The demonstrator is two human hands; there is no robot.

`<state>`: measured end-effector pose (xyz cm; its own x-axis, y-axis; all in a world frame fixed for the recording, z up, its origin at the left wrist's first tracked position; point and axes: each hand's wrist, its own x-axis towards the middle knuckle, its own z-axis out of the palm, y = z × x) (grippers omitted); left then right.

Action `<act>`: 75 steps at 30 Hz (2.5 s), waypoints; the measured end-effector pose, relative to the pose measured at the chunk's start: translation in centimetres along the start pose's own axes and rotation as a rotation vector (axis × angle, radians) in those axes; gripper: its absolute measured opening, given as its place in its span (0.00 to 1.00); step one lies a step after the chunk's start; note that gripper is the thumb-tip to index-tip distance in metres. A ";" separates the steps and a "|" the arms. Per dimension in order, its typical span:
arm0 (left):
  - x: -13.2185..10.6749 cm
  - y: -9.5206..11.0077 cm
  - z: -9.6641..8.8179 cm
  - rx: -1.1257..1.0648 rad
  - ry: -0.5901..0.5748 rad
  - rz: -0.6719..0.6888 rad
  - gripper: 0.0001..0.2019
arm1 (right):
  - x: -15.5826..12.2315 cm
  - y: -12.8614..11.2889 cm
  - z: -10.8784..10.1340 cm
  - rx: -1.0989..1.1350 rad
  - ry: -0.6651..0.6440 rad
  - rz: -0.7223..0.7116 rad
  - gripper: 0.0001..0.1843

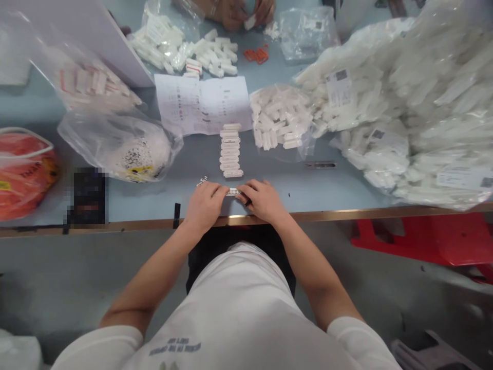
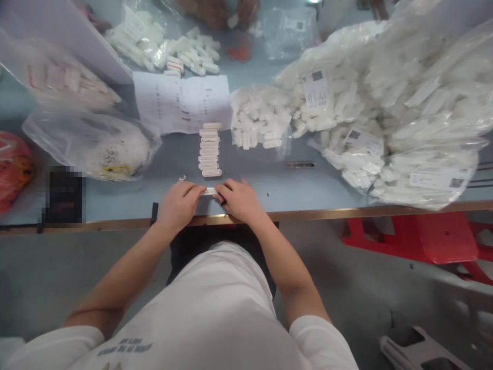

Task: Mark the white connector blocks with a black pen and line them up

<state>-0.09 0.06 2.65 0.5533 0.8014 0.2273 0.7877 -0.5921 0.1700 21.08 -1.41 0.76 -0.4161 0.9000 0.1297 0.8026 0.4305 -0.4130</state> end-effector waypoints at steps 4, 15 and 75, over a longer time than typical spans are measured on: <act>0.0 0.5 -0.4 0.096 -0.026 0.058 0.15 | 0.0 0.1 0.1 -0.004 0.010 -0.015 0.21; 0.6 0.6 -1.1 0.137 -0.077 0.120 0.16 | 0.0 0.2 0.1 -0.002 0.000 -0.010 0.20; -1.6 -1.0 -0.2 0.061 0.167 0.064 0.15 | 0.0 0.2 0.1 0.012 0.014 -0.023 0.20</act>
<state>-1.83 -0.67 2.33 0.5544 0.7339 0.3925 0.7701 -0.6312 0.0925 21.20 -1.35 0.60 -0.4288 0.8906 0.1516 0.7875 0.4508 -0.4204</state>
